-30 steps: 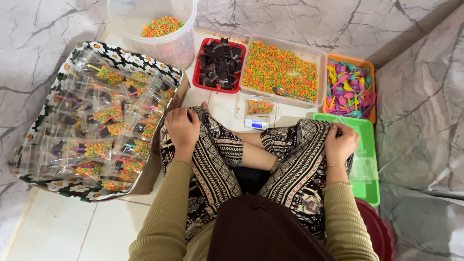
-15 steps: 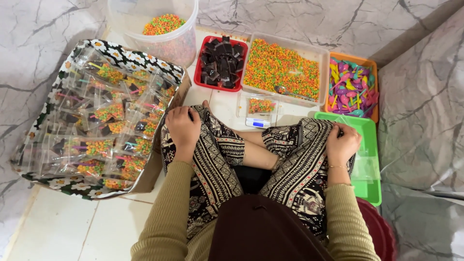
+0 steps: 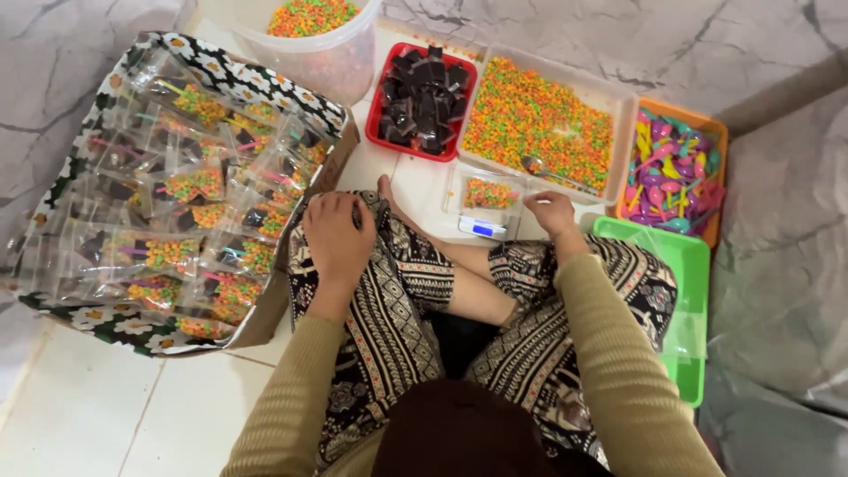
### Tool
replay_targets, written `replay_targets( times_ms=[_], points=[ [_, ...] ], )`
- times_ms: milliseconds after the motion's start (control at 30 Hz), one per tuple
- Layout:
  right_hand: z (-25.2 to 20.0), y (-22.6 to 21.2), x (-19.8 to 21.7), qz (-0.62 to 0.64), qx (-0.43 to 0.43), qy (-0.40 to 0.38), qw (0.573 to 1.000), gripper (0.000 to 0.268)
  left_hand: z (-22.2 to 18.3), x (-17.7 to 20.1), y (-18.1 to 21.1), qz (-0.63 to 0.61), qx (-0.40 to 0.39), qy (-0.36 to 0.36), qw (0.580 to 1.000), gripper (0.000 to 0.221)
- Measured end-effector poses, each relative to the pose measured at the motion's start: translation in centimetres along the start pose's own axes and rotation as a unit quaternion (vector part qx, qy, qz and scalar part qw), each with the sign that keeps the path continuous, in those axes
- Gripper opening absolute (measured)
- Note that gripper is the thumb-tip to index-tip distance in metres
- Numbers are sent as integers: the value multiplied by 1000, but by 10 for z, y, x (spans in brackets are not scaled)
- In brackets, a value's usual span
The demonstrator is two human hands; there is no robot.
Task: Packaging small portions of colorful sprinkles into plastic bags using a spoon and a digital scale for precise measurement.
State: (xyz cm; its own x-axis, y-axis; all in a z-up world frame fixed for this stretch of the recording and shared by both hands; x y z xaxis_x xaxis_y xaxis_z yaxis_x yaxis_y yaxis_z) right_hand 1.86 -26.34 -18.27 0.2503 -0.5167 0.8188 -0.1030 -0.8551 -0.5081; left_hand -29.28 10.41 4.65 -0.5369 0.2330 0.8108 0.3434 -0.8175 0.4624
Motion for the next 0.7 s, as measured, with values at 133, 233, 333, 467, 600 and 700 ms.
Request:
replay_targets(
  times_ms=[133,233,333,467,600,700],
  points=[
    [-43,-68,31,97,20,0,995,22,7,-6,16,-65,-72,10,995,20],
    [-101,-149,72,83,116,-34,989,18,18,-24,46,-127,-133,-47,982,56],
    [-152,-227,100,53,266,14,963,10,36,-60,67,-189,-123,-127,966,120],
    [-188,-295,110,37,361,21,931,10,59,-96,71,-219,-118,-63,966,121],
    [-189,-335,110,38,408,14,912,11,79,-77,61,-259,-115,64,957,102],
    [-180,-358,96,76,420,-26,904,12,85,-79,50,-306,-101,103,941,113]
  ],
)
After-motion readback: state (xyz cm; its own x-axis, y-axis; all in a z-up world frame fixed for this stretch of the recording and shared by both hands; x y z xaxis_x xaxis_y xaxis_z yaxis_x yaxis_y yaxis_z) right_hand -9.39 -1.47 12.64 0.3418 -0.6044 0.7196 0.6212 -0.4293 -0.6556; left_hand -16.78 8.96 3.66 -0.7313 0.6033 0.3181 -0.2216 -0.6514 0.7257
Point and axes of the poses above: each hand's wrist, its own z-axis towards the middle knuckle, its own x-axis out of the back of the hand, y = z × x, the point moved 3 cm from there along z, towards the middle knuckle, and after that the axes turned 6 degrees about -z, right-handed, at the moved point
